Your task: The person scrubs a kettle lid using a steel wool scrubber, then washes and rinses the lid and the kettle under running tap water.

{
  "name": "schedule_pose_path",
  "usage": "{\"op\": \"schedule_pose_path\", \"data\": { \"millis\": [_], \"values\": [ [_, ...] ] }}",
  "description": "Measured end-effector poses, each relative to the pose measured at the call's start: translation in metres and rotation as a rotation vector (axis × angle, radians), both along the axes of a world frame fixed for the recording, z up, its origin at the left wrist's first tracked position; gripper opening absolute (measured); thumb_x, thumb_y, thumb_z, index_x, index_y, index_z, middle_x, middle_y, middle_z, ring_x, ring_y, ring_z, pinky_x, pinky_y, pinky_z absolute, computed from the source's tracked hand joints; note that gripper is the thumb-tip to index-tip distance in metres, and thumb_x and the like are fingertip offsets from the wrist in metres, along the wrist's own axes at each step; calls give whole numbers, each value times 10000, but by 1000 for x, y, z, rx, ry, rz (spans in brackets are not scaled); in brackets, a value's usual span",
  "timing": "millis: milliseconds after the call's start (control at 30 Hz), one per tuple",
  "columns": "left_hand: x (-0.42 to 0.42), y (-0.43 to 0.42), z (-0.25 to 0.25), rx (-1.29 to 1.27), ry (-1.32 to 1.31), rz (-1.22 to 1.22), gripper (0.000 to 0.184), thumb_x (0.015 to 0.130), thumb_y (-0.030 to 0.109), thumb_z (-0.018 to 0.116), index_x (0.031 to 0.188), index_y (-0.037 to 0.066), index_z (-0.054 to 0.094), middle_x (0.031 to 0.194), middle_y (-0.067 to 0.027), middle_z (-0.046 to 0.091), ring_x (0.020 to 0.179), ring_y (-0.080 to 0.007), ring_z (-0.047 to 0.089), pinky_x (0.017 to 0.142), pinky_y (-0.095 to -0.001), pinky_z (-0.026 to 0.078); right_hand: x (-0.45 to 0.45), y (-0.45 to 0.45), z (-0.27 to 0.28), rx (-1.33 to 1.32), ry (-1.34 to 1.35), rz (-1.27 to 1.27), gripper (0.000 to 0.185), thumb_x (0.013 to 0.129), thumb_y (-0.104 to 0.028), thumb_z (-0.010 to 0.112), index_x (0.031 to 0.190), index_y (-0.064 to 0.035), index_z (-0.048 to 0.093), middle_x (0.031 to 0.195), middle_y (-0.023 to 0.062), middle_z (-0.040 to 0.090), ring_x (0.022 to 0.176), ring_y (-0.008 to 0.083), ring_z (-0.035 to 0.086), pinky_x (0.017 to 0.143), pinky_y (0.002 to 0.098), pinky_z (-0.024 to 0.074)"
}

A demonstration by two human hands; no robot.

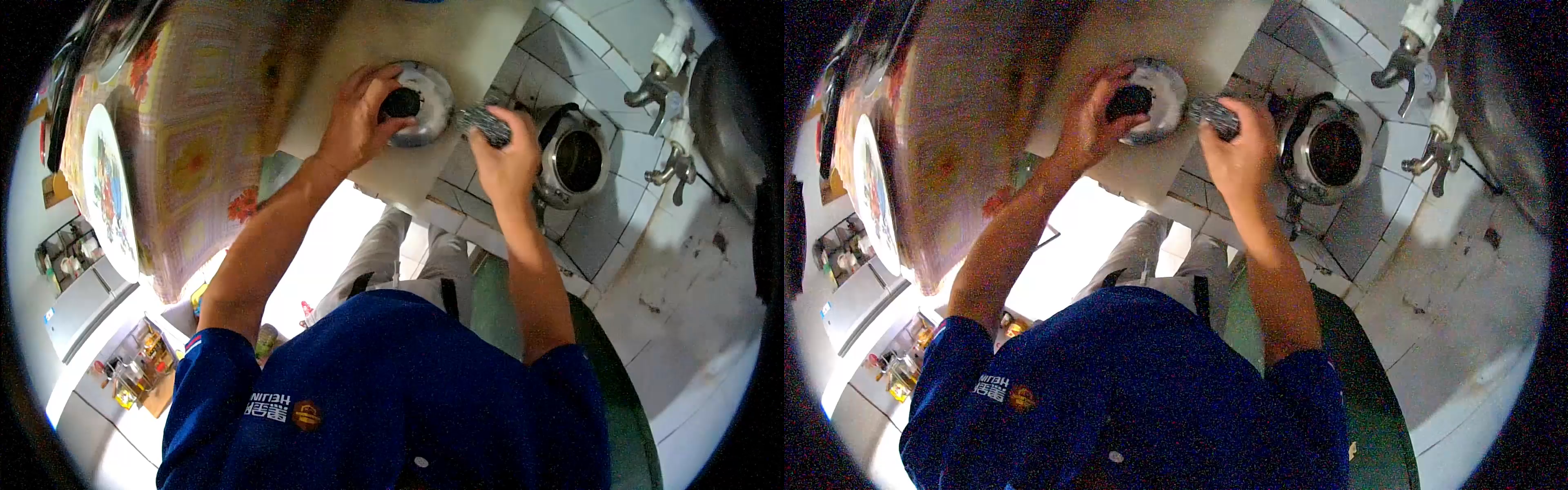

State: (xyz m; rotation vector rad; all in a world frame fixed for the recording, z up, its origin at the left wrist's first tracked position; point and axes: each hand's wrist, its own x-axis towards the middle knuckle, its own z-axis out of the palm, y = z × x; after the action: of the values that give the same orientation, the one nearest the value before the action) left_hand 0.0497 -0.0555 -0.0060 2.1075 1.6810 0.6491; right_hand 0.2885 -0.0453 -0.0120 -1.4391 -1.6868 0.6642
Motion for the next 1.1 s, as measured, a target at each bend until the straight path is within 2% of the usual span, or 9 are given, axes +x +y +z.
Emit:
{"op": "schedule_pose_path", "data": {
  "millis": [133,200,333,367,433,567,600,800,1100],
  "values": [
    [14,-25,29,57,-414,120,535,770,236,826,1179,12,565,1398,-201,518,1267,-378,513,1040,-465,442,24,-22,16,-133,179,-40,371,723,-68,794,1067,-21,663,957,105,663,907,260,646,867,354,498],
    [14,-40,43,183,-533,93,549,779,250,827,1184,17,539,1399,-237,507,1285,-385,513,1020,-458,466,28,-34,29,-398,567,-212,376,748,-27,779,1099,9,651,1039,100,681,945,223,652,904,341,499],
    [21,-77,92,251,-633,145,570,752,277,848,1166,38,537,1427,-249,487,1297,-414,501,1027,-463,451,28,-38,33,-550,963,-214,395,740,50,746,1120,14,645,1091,112,690,940,212,664,864,302,522],
    [23,-86,99,270,-660,188,583,727,295,867,1151,43,555,1433,-250,486,1311,-411,494,1038,-463,442,30,-39,37,-614,955,-204,378,753,24,740,1119,7,647,1063,106,698,922,202,671,813,281,537],
    [24,-108,114,231,-719,186,629,762,340,845,1186,26,502,1501,-296,377,1421,-395,355,1162,-483,276,22,-34,46,-724,944,-188,371,754,-13,740,1114,4,650,1043,98,701,889,182,677,758,261,548],
    [22,-146,135,311,-717,267,659,711,352,879,1169,33,529,1501,-289,383,1417,-394,362,1156,-493,282,11,-22,69,-797,985,7,363,751,-37,726,1100,25,647,1007,83,696,813,165,671,704,264,557],
    [25,-153,140,399,-746,367,595,660,307,911,1104,51,609,1449,-220,491,1307,-411,489,1088,-481,370,5,-22,74,-798,974,41,363,751,-37,726,1100,25,647,1007,83,696,813,165,671,704,264,557],
    [-4,-231,163,503,-650,504,599,641,300,913,1103,56,620,1438,-222,501,1317,-411,475,1091,-482,361,-34,-48,100,-815,854,302,338,808,-45,654,1129,49,610,1011,99,677,861,181,661,764,267,544],
    [-101,-443,174,628,-523,819,584,625,253,919,1096,64,630,1405,-228,528,1276,-411,496,1089,-478,343,-195,-215,113,-914,777,556,352,813,-27,634,1154,54,603,1071,123,668,936,210,646,851,304,521]
  ]
}}
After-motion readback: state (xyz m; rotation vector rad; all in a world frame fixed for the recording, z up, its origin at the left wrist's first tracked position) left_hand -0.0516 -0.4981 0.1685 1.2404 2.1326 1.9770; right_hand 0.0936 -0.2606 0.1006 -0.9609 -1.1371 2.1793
